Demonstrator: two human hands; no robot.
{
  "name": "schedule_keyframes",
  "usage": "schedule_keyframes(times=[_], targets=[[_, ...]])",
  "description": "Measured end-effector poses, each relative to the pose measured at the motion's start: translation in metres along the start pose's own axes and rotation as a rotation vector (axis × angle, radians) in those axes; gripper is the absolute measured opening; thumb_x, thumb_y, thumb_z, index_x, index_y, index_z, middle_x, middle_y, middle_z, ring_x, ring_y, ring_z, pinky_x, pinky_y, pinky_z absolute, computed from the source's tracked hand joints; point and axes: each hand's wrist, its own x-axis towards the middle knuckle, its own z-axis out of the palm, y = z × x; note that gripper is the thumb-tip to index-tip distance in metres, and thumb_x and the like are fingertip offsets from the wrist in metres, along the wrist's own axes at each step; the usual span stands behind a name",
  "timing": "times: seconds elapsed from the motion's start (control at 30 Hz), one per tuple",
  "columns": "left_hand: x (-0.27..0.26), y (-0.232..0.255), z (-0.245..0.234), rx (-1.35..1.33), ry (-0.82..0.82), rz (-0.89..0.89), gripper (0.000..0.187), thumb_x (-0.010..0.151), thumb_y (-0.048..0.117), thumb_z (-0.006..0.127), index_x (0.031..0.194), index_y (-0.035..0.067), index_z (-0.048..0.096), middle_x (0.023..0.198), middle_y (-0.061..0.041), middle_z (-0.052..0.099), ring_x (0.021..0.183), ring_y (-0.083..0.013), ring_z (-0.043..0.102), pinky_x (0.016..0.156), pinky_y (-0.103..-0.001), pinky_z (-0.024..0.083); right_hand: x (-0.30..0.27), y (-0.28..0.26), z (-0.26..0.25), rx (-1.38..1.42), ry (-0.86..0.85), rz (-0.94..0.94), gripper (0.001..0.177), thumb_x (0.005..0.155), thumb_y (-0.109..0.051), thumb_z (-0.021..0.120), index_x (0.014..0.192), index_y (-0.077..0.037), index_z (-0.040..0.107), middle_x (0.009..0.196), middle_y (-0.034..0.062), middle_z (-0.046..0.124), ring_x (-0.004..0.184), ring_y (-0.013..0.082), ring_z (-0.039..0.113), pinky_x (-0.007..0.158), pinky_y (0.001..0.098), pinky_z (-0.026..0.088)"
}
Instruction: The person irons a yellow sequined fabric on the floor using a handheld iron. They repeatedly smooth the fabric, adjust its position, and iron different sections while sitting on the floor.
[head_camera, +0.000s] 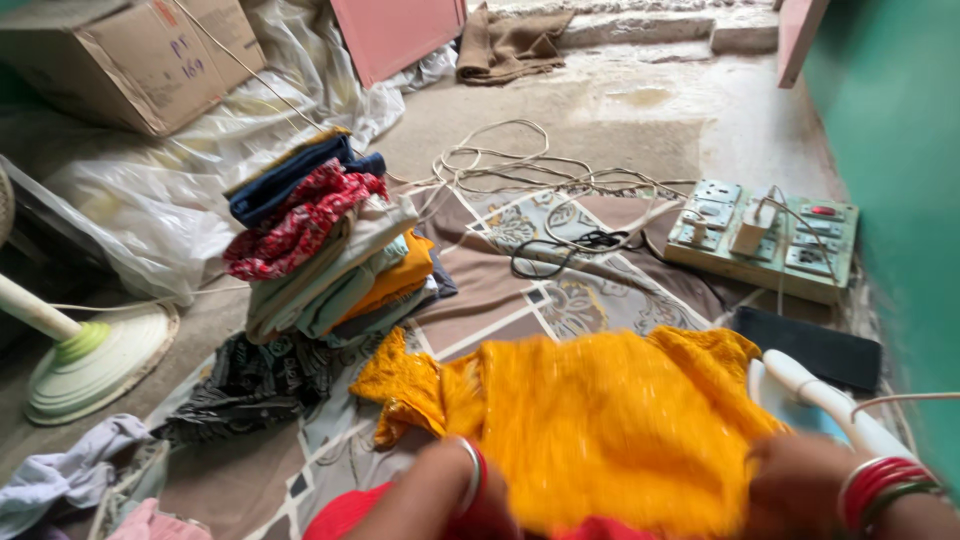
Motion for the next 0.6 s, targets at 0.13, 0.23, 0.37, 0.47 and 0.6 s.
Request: schedule_keyframes(times=[0.13,0.23,0.37,0.47,0.6], targets=[[0.013,-0.004,0.017,-0.212,-0.293,-0.239,0.071,0.095,0.065,0.051,0.120,0.002,0.072,0.111,-0.017,0.072,0.101,-0.0327,0.068,0.093,-0.045,0.053,0.012,-0.038,0.007,0.640,-0.267,0.228,0.040,0.083,-0.034,0.071,0.114,-0.012,0.083,0.110,0.0094,0.082,0.104,0.0195,0.077,0.094,0.0307,0.057],[0.018,-0.030,0.006,-0.369,-0.045,-0.359,0.071,0.092,0.069,0.049,0.123,0.009,0.070,0.112,-0.017,0.075,0.103,-0.0323,0.070,0.095,-0.043,0.054,0.020,-0.060,-0.010,0.701,-0.149,0.085,0.048,0.088,-0.051,0.077,0.119,-0.014,0.077,0.115,0.0049,0.079,0.109,0.0174,0.075,0.098,0.0299,0.056],[0.016,-0.071,-0.017,-0.620,0.392,-0.624,0.054,0.091,0.055,0.061,0.129,0.017,0.068,0.131,-0.010,0.069,0.121,-0.0260,0.067,0.107,-0.039,0.049,0.047,-0.082,-0.035,0.843,0.350,0.203,0.042,0.088,-0.049,0.070,0.116,-0.018,0.076,0.100,0.0069,0.081,0.096,0.0254,0.078,0.088,0.0363,0.059],[0.015,-0.085,-0.027,-0.594,0.557,-0.688,0.048,0.093,0.045,0.062,0.130,0.016,0.070,0.134,-0.013,0.068,0.125,-0.0276,0.065,0.111,-0.038,0.047,0.087,-0.086,-0.058,0.797,0.760,0.165,0.035,0.084,-0.031,0.071,0.115,-0.014,0.073,0.113,0.0093,0.075,0.107,0.0283,0.072,0.094,0.0392,0.056],[0.013,-0.083,-0.034,-0.532,0.611,-0.790,0.045,0.097,0.038,0.060,0.138,0.018,0.062,0.148,-0.010,0.054,0.130,-0.0264,0.061,0.114,-0.041,0.043,0.129,-0.086,-0.076,0.779,0.764,0.291,0.059,0.084,-0.010,0.059,0.142,-0.024,0.061,0.140,0.0071,0.058,0.115,0.0311,0.063,0.097,0.0427,0.051]])
